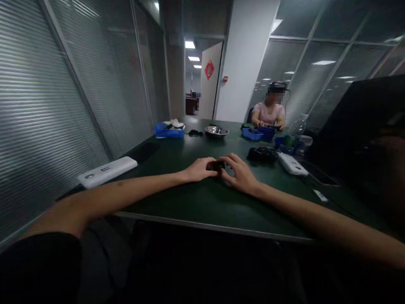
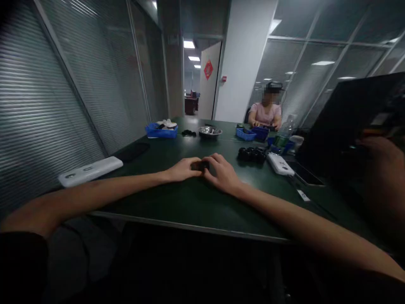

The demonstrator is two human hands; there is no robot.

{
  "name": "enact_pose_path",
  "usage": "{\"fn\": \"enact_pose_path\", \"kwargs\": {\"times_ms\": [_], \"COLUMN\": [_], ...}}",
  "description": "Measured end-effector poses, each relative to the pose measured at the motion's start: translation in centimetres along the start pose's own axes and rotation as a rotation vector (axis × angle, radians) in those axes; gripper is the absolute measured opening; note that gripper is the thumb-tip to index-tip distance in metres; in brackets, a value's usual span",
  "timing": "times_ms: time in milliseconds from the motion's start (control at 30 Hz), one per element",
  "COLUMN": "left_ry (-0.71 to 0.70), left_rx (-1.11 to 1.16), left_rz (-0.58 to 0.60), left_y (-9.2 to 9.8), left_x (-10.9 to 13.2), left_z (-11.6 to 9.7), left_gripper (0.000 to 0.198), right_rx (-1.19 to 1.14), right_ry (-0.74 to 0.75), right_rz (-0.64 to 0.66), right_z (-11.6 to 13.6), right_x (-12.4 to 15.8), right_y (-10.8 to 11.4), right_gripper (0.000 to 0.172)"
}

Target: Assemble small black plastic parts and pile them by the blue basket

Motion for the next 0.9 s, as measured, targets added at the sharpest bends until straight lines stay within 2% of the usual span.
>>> {"fn": "enact_pose_path", "kwargs": {"times_ms": [433,900], "left_ry": [-0.034,-0.008], "left_rx": [0.014,0.017], "left_rz": [0.003,0.016], "left_y": [0.03,-0.01], "left_x": [0.05,0.11], "left_z": [0.14,-0.34], "left_gripper": [0.044,0.046], "right_rx": [-0.014,-0.057], "right_ry": [0.051,0.064], "right_rz": [0.017,0.018], "right_z": [0.38,-0.19], "right_x": [-0.02,-0.05], "right_y": [0.08,-0.33], "right_gripper": [0.035,0.050]}}
Point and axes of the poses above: each hand's wrist, its own x-axis away from the middle knuckle, its own y-axis out of the back of the hand, z = x × y, the point moved 7 cm from there along -x, towards the middle knuckle, and after that the axes turned 8 degrees about x, right-handed, at the moved point
